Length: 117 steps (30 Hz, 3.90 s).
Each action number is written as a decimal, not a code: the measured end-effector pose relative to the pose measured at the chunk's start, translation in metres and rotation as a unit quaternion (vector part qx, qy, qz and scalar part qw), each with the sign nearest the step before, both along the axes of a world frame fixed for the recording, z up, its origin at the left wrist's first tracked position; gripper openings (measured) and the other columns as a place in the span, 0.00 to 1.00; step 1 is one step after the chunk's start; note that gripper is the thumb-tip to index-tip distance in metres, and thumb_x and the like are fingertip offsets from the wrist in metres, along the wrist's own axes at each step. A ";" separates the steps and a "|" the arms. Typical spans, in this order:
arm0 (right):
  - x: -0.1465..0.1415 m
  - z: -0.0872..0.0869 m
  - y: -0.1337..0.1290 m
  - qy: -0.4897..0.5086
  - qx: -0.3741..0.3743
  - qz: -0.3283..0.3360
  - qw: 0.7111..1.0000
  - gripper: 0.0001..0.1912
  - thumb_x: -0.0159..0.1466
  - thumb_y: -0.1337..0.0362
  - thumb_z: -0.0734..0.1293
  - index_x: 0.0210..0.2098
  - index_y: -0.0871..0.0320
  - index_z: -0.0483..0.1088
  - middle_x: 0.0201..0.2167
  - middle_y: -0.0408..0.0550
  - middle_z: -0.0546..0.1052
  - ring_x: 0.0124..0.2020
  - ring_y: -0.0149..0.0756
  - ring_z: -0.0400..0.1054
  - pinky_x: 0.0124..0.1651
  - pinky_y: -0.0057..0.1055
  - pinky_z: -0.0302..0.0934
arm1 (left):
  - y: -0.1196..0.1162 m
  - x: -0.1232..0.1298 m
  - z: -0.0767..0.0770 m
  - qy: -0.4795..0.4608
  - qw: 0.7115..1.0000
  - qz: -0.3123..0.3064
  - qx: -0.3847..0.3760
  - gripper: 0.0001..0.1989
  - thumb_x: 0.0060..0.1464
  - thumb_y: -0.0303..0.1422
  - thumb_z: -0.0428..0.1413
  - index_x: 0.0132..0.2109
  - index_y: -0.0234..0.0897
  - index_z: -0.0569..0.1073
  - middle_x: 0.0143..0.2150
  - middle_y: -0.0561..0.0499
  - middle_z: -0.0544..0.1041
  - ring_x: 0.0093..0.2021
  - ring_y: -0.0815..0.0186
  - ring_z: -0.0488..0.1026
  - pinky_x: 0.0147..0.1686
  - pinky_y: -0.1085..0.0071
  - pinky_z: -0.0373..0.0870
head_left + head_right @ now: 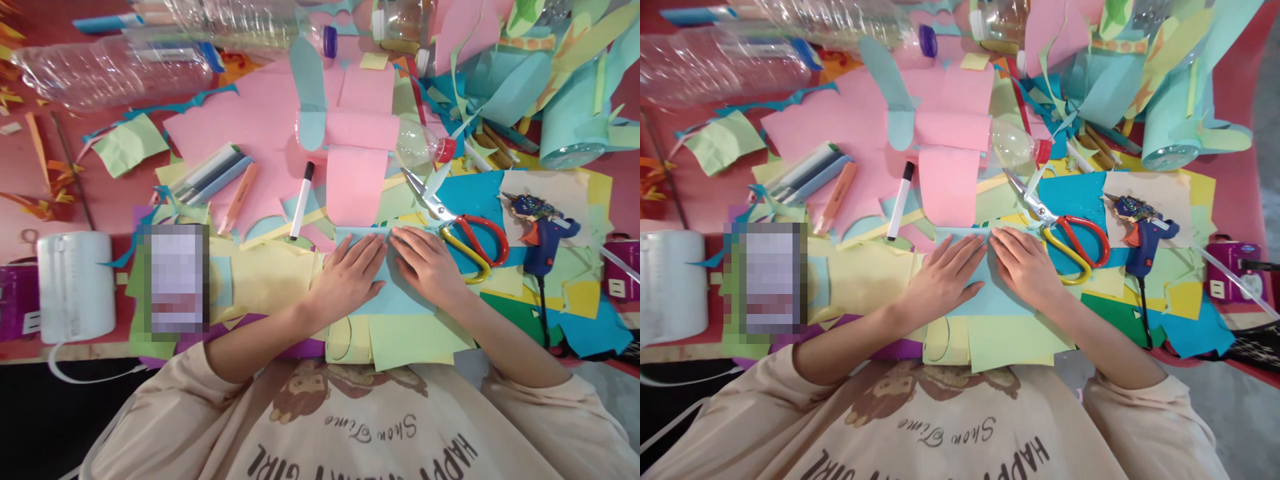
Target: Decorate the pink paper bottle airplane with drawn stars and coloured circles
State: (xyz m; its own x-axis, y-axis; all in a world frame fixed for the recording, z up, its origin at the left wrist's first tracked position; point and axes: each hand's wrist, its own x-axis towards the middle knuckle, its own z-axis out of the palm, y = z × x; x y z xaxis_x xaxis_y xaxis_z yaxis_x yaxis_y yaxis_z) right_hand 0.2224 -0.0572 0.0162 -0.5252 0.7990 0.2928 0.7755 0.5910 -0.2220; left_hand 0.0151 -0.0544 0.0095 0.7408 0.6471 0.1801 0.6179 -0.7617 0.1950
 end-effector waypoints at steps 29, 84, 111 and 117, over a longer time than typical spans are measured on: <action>-0.007 -0.004 0.000 0.020 -0.057 0.027 0.998 0.14 0.65 0.74 0.58 0.48 0.67 0.69 0.56 0.60 0.72 0.58 0.47 0.66 0.58 0.45 0.66 | 0.001 0.003 -0.001 -0.007 1.000 0.022 0.010 0.19 0.62 0.39 0.48 0.53 0.28 0.66 0.60 0.34 0.69 0.61 0.52 0.67 0.59 0.53 0.63; -0.010 0.039 -0.009 -0.273 -0.071 -0.082 0.956 0.16 0.64 0.70 0.56 0.44 0.64 0.73 0.61 0.55 0.68 0.16 0.28 0.66 0.16 0.31 0.46 | 0.008 -0.015 0.029 0.084 0.991 0.095 -0.031 0.22 0.64 0.46 0.46 0.54 0.36 0.70 0.61 0.44 0.70 0.53 0.50 0.67 0.43 0.55 0.60; 0.019 0.036 -0.017 -0.276 -0.024 -0.148 0.949 0.12 0.61 0.69 0.58 0.34 0.63 0.74 0.55 0.53 0.74 0.14 0.26 0.62 0.16 0.30 0.44 | 0.004 -0.034 0.031 0.068 0.992 0.103 -0.024 0.19 0.63 0.39 0.50 0.60 0.44 0.66 0.63 0.47 0.68 0.56 0.50 0.68 0.47 0.54 0.63; 0.019 0.033 -0.019 -0.281 0.000 -0.142 0.949 0.12 0.61 0.69 0.58 0.32 0.62 0.74 0.55 0.51 0.74 0.14 0.26 0.61 0.16 0.30 0.44 | 0.004 -0.037 0.030 0.100 0.988 0.116 0.005 0.19 0.65 0.41 0.47 0.58 0.41 0.67 0.63 0.46 0.68 0.56 0.51 0.68 0.47 0.53 0.63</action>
